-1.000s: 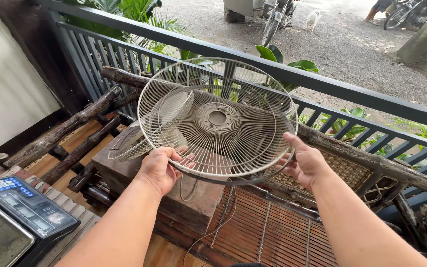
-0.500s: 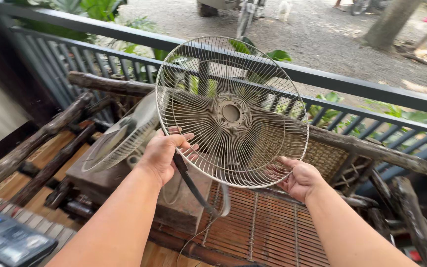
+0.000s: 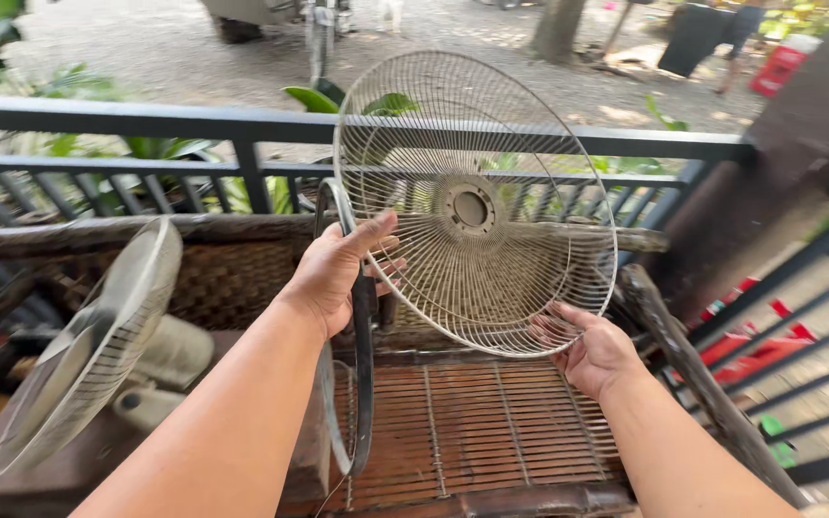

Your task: The person disassembles an electric fan by removing the front grille, detaching the fan blades, and using a brush and screwdriver to clean and loosen parts of the fan's central hub. The components are handled one at a time on a wooden table.

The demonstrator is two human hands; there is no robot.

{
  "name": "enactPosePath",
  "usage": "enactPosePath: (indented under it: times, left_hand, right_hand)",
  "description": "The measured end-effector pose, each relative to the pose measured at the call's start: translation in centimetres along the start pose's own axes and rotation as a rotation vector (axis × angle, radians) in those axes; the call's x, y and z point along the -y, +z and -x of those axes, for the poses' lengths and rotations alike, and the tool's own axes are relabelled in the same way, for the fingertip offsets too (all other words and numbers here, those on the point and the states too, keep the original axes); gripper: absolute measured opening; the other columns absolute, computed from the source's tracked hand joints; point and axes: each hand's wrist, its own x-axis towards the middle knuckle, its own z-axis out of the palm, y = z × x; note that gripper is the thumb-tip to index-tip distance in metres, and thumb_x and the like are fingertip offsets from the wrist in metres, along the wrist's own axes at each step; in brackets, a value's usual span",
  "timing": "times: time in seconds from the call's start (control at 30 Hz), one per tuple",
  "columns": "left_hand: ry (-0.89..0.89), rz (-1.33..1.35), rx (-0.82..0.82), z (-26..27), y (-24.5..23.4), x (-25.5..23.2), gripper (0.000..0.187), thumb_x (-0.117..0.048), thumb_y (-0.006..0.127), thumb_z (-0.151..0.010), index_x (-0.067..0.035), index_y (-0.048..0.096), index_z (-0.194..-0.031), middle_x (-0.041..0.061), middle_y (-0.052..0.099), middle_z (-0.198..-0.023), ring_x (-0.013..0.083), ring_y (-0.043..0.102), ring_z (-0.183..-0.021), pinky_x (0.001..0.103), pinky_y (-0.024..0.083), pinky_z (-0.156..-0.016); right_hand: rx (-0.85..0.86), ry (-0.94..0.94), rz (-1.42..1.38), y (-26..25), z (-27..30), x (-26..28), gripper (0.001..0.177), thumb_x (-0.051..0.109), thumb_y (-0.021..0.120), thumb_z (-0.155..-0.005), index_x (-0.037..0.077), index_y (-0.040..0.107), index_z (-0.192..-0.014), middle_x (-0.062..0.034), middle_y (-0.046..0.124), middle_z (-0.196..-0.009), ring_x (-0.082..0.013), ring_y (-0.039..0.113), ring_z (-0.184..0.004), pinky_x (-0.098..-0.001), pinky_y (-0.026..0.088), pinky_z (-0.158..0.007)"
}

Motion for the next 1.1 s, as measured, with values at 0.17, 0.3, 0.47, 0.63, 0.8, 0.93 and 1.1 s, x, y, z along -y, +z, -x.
enactPosePath:
  times: [0.17, 0.3, 0.47, 0.63, 0.8, 0.93, 1.1]
  left_hand:
    - [-0.164, 0.126, 0.004, -2.6, 2.2, 1.2, 0.061, -0.061, 0.047, -0.094, -0.007, 0.057, -0.119, 0.014, 0.07, -0.108, 0.0253, 0.07, -0.091, 0.044, 0.063, -0.078]
    - [-0.329, 0.032, -0.015, -5.3, 2.3, 4.4, 0.039, -0.039, 0.044, -0.103, -0.005, 0.063, -0.108, 0.011, 0.073, -0.097, 0.0249, 0.071, -0.085, 0.041, 0.06, -0.073]
    - [-0.559, -0.35, -0.026, -8.2, 0.2, 11.0, 0.013, -0.011, 0.057, -0.098, -0.001, 0.065, -0.094, 0.011, 0.064, -0.083, 0.0233, 0.064, -0.073, 0.042, 0.055, -0.068]
    - [-0.603, -0.419, -0.099, -10.2, -3.9, 16.7, 0.009, -0.008, 0.066, -0.095, 0.0, 0.065, -0.091, 0.008, 0.06, -0.078, 0.0217, 0.056, -0.069, 0.04, 0.05, -0.066]
    - [-0.695, -0.27, -0.14, -11.2, -6.5, 17.3, 0.019, -0.015, 0.068, -0.097, 0.003, 0.063, -0.098, 0.008, 0.052, -0.083, 0.0238, 0.055, -0.071, 0.05, 0.053, -0.072]
    - [-0.713, -0.313, -0.066, -10.9, -5.7, 14.8, 0.041, -0.03, 0.07, -0.096, -0.002, 0.061, -0.123, 0.013, 0.058, -0.109, 0.0279, 0.056, -0.094, 0.051, 0.047, -0.088]
    - [-0.706, -0.223, -0.074, -10.0, -4.0, 11.8, 0.068, -0.045, 0.062, -0.096, -0.007, 0.05, -0.15, 0.02, 0.057, -0.148, 0.0338, 0.055, -0.133, 0.058, 0.042, -0.111]
  right_hand:
    - [-0.133, 0.013, -0.062, -4.4, 0.5, -1.3, 0.022, 0.015, 0.052, -0.102, 0.003, 0.063, -0.118, -0.0161, 0.074, -0.107, -0.0261, 0.075, -0.092, -0.0355, 0.061, -0.077]
    - [-0.183, -0.008, -0.059, -7.1, 1.3, -2.7, 0.02, 0.016, 0.054, -0.102, 0.004, 0.064, -0.113, -0.0152, 0.074, -0.105, -0.0237, 0.074, -0.091, -0.033, 0.059, -0.073]
    - [-0.309, 0.03, -0.147, -7.9, 1.9, -3.8, 0.02, 0.017, 0.056, -0.101, 0.0, 0.061, -0.109, -0.0184, 0.073, -0.105, -0.0241, 0.073, -0.09, -0.0306, 0.06, -0.076]
    - [-0.358, 0.021, -0.157, -7.4, 2.5, -3.7, 0.022, 0.018, 0.059, -0.1, -0.001, 0.06, -0.11, -0.0195, 0.073, -0.103, -0.0232, 0.072, -0.088, -0.0292, 0.06, -0.076]
    - [-0.367, 0.005, -0.117, -6.4, 2.8, -3.2, 0.021, 0.019, 0.06, -0.099, 0.0, 0.059, -0.108, -0.0208, 0.073, -0.103, -0.0233, 0.07, -0.084, -0.0297, 0.059, -0.074]
    - [-0.318, 0.039, -0.119, -4.8, 2.7, -3.0, 0.028, 0.021, 0.061, -0.099, -0.005, 0.062, -0.108, -0.0205, 0.073, -0.103, -0.022, 0.07, -0.082, -0.0288, 0.059, -0.072]
    - [-0.33, 0.058, -0.121, -2.0, 2.5, -3.2, 0.026, 0.018, 0.058, -0.098, -0.005, 0.061, -0.108, -0.0194, 0.072, -0.102, -0.0238, 0.073, -0.085, -0.0316, 0.061, -0.072]
